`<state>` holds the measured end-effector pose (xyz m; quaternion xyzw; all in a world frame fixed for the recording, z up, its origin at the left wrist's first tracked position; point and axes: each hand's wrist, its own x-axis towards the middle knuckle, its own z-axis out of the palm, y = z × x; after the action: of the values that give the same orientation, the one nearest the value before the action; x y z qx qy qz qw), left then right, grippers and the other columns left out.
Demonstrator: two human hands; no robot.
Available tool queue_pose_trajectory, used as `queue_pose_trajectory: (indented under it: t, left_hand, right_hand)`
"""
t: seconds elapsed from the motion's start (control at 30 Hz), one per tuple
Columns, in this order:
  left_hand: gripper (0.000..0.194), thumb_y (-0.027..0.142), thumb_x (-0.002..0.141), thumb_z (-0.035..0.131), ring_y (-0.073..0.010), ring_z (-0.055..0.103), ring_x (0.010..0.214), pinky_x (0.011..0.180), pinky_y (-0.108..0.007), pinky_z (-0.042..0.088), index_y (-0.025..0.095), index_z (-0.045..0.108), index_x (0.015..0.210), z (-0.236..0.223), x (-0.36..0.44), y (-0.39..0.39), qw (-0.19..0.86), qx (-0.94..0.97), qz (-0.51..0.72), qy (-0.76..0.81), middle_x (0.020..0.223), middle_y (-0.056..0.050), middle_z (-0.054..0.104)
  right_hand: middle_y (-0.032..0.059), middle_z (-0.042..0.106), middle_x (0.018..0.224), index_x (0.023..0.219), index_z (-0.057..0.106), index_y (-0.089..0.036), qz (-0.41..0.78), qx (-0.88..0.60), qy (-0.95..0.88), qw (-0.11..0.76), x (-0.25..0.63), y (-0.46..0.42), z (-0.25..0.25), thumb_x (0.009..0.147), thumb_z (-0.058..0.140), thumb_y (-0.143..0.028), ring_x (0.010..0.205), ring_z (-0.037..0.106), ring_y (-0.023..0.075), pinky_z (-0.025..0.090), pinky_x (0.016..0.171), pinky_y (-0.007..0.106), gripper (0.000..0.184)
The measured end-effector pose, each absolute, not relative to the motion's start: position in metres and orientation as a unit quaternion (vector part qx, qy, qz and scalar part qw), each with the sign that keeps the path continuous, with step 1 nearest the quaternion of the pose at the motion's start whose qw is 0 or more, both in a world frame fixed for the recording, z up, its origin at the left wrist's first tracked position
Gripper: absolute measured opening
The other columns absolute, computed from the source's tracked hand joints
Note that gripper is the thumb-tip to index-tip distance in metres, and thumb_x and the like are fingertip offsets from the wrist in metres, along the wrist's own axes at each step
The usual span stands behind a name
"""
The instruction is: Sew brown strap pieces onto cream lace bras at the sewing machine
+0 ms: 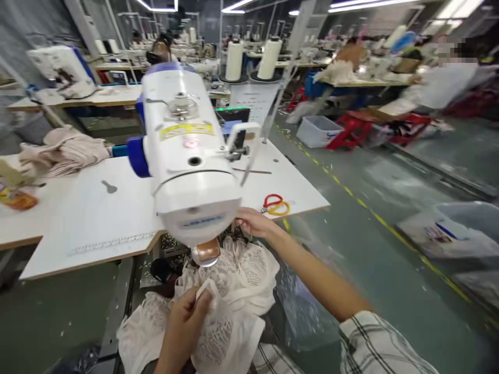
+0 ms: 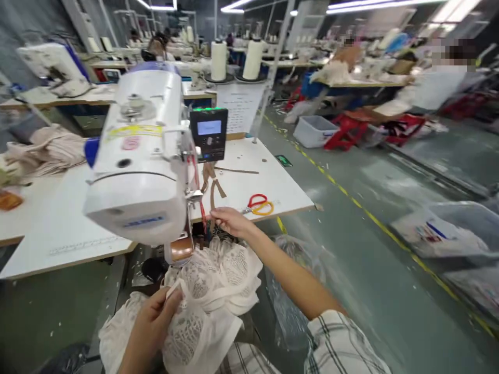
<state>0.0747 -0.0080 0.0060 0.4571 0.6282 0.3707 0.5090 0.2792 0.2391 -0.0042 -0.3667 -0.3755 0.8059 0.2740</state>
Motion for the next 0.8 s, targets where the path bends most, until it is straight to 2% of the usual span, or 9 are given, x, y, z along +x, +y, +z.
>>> queue_pose_trajectory:
  t: [0.07, 0.17, 0.33, 0.43, 0.53, 0.6, 0.7, 0.8]
  left_hand:
    - [0.041, 0.052, 0.089, 0.053, -0.0129, 0.038, 0.065, 0.06, -0.023, 0.031, 0.016, 0.053, 0.07, 0.011, 0.079, -0.007, 0.509, 0.456, 0.363, 0.634, 0.066, 0.002, 0.041]
    - [0.042, 0.052, 0.088, 0.054, -0.0123, 0.035, 0.064, 0.057, -0.023, 0.029, 0.017, 0.049, 0.067, 0.012, 0.087, -0.005, 0.502, 0.452, 0.355, 0.646, 0.065, 0.003, 0.037]
    - [0.041, 0.052, 0.086, 0.058, -0.012, 0.037, 0.065, 0.059, -0.021, 0.031, 0.015, 0.058, 0.07, 0.014, 0.092, 0.001, 0.518, 0.427, 0.366, 0.644, 0.066, 0.002, 0.043]
    - [0.043, 0.056, 0.079, 0.066, -0.0098, 0.038, 0.058, 0.055, -0.021, 0.031, 0.014, 0.062, 0.072, 0.025, 0.091, 0.0, 0.595, 0.332, 0.404, 0.611, 0.062, 0.002, 0.047]
    - [0.042, 0.055, 0.076, 0.071, -0.0088, 0.04, 0.052, 0.053, -0.021, 0.032, 0.016, 0.067, 0.089, 0.041, 0.089, 0.0, 0.683, 0.241, 0.423, 0.545, 0.062, 0.002, 0.052]
    - [0.04, 0.052, 0.078, 0.07, -0.0092, 0.042, 0.055, 0.055, -0.021, 0.032, 0.016, 0.067, 0.096, 0.049, 0.089, 0.002, 0.71, 0.259, 0.391, 0.525, 0.065, 0.001, 0.054]
    - [0.038, 0.051, 0.081, 0.067, -0.0075, 0.033, 0.054, 0.054, -0.021, 0.026, 0.013, 0.064, 0.076, 0.051, 0.091, 0.007, 0.737, 0.337, 0.309, 0.499, 0.059, 0.003, 0.045]
    - [0.046, 0.053, 0.082, 0.065, -0.0068, 0.024, 0.052, 0.051, -0.023, 0.021, 0.015, 0.051, 0.06, 0.046, 0.094, 0.009, 0.732, 0.365, 0.306, 0.487, 0.055, 0.006, 0.033]
  right_hand:
    - [0.0049, 0.07, 0.092, 0.093, 0.063, -0.01, 0.817, -0.367, -0.345, 0.282, 0.286, 0.219, -0.013, 0.082, 0.072, -0.026, 0.058, 0.058, 0.0028, 0.049, 0.051, 0.012, 0.021]
    - [0.0048, 0.073, 0.087, 0.087, 0.062, -0.012, 0.833, -0.353, -0.314, 0.288, 0.285, 0.197, -0.02, 0.076, 0.078, -0.026, 0.051, 0.056, 0.0, 0.044, 0.044, 0.006, 0.023]
    - [0.0043, 0.073, 0.084, 0.09, 0.062, -0.013, 0.858, -0.316, -0.293, 0.281, 0.291, 0.175, -0.022, 0.072, 0.081, -0.024, 0.055, 0.061, 0.0016, 0.052, 0.053, 0.008, 0.029]
    - [0.0007, 0.071, 0.079, 0.088, 0.06, -0.015, 0.883, -0.226, -0.292, 0.289, 0.294, 0.142, -0.019, 0.07, 0.083, -0.026, 0.056, 0.062, 0.0018, 0.052, 0.057, 0.01, 0.031]
    - [0.0018, 0.071, 0.081, 0.088, 0.063, -0.015, 0.886, -0.1, -0.349, 0.289, 0.293, 0.104, -0.013, 0.077, 0.077, -0.021, 0.064, 0.066, 0.0057, 0.054, 0.061, 0.015, 0.019]
    - [0.0039, 0.071, 0.087, 0.091, 0.065, -0.015, 0.875, -0.053, -0.385, 0.29, 0.291, 0.087, -0.01, 0.082, 0.07, -0.013, 0.071, 0.068, 0.0078, 0.055, 0.066, 0.019, 0.01]
    - [0.0041, 0.07, 0.093, 0.093, 0.066, -0.017, 0.867, -0.034, -0.388, 0.311, 0.286, 0.076, -0.009, 0.084, 0.066, -0.008, 0.078, 0.068, 0.009, 0.054, 0.071, 0.022, 0.013]
    - [0.0009, 0.069, 0.094, 0.092, 0.067, -0.019, 0.891, -0.061, -0.315, 0.321, 0.279, 0.071, -0.016, 0.082, 0.07, -0.014, 0.078, 0.066, 0.0069, 0.052, 0.072, 0.019, 0.012]
